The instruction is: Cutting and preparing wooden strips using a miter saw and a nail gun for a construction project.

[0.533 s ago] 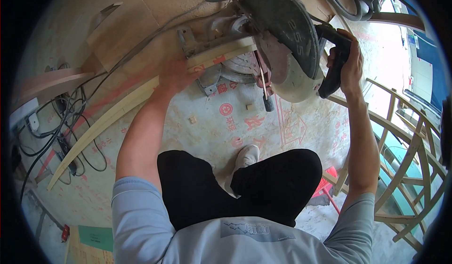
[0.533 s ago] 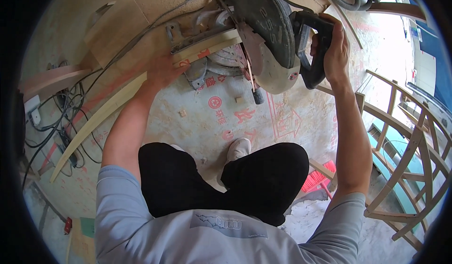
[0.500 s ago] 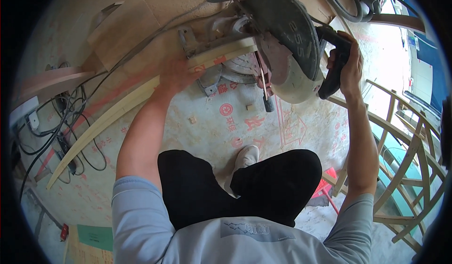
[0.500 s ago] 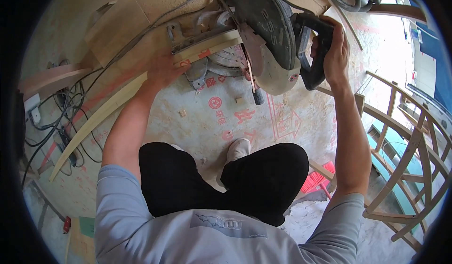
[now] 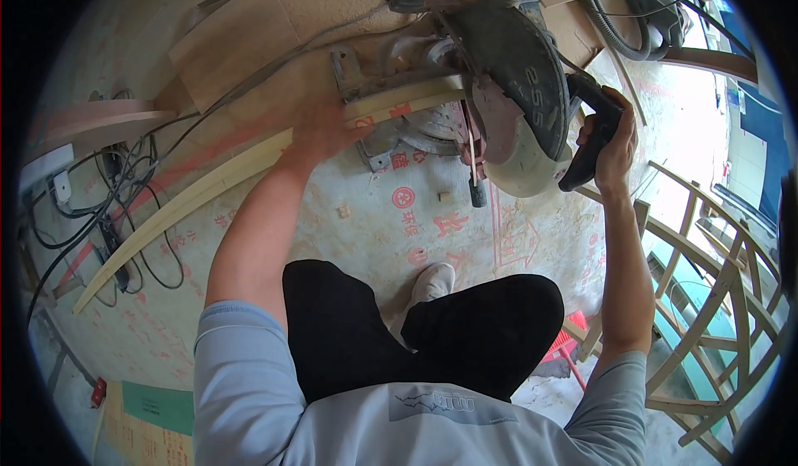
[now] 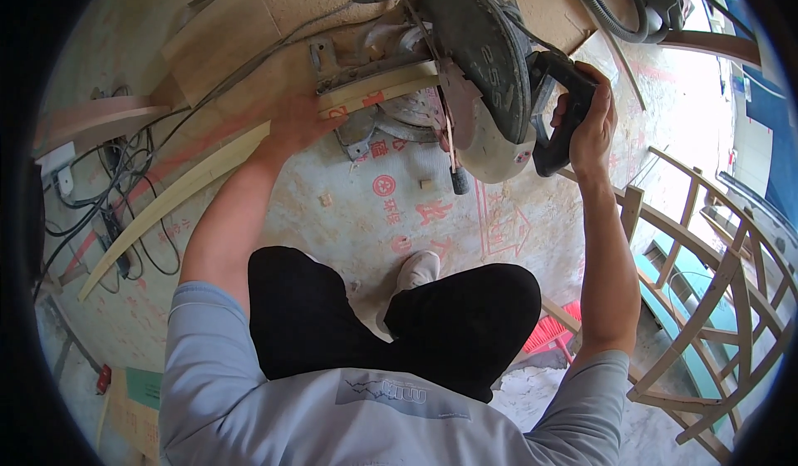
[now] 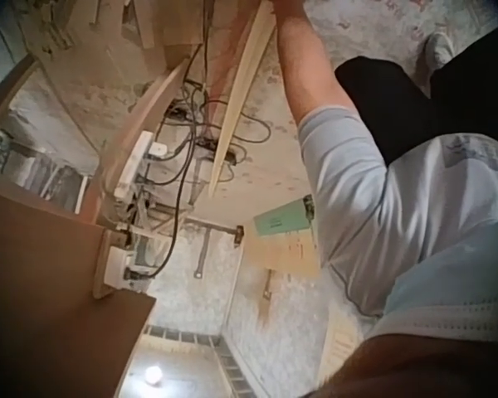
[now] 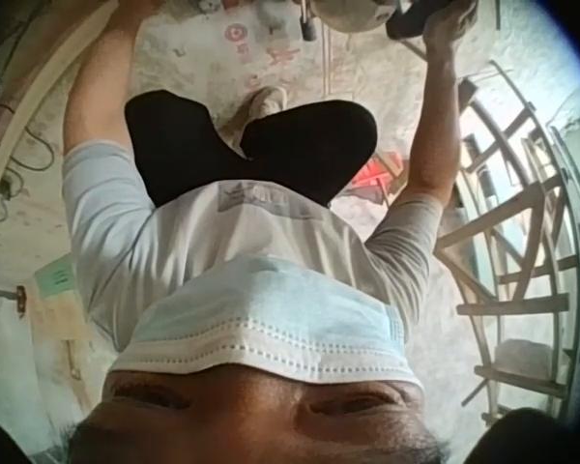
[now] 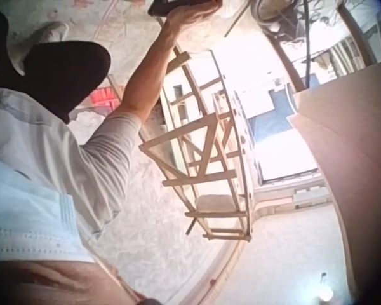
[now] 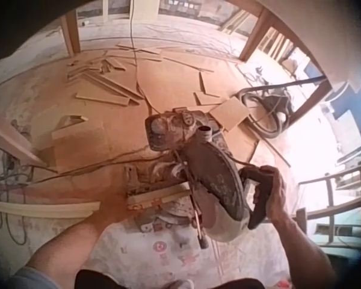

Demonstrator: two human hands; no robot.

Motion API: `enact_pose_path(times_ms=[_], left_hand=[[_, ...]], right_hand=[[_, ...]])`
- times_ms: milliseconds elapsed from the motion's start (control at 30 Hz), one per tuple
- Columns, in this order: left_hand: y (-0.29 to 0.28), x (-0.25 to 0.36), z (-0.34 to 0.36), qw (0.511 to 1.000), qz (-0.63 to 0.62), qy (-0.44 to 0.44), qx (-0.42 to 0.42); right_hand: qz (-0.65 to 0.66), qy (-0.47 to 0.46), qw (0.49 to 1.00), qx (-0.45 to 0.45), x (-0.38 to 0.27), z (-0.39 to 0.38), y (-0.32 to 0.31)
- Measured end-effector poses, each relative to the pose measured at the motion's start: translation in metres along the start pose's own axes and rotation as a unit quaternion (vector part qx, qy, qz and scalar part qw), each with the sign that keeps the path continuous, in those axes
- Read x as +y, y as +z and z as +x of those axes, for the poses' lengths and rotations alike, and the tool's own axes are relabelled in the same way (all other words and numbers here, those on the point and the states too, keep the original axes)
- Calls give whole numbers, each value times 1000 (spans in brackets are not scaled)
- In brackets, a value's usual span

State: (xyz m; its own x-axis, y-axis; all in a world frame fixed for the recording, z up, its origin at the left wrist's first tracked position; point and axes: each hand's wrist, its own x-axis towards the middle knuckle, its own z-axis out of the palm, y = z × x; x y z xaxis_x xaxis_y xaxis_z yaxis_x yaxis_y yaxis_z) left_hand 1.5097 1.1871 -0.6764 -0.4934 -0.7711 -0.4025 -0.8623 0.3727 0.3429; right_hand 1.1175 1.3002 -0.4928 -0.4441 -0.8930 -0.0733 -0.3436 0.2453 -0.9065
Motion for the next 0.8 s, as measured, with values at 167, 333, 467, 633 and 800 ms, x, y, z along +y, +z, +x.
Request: enact_pose_path(times_ms=[167, 333, 467, 633, 800], left_hand=[[-1, 1, -1, 1000, -10, -11, 4], [1, -1, 0, 1000, -8, -3, -1], [6, -4, 1, 999, -33, -9, 17], [11, -7, 2, 998, -33, 3, 45], [8, -8, 0, 997, -63, 18, 45]], right_hand=[[4, -5, 1000, 11, 9, -7, 2], [16, -14, 1000, 13, 19, -12, 4], [15, -27, 999, 20, 26, -15, 5], [13, -41, 999, 27, 45, -20, 5], [33, -62, 996, 49, 72, -31, 13]])
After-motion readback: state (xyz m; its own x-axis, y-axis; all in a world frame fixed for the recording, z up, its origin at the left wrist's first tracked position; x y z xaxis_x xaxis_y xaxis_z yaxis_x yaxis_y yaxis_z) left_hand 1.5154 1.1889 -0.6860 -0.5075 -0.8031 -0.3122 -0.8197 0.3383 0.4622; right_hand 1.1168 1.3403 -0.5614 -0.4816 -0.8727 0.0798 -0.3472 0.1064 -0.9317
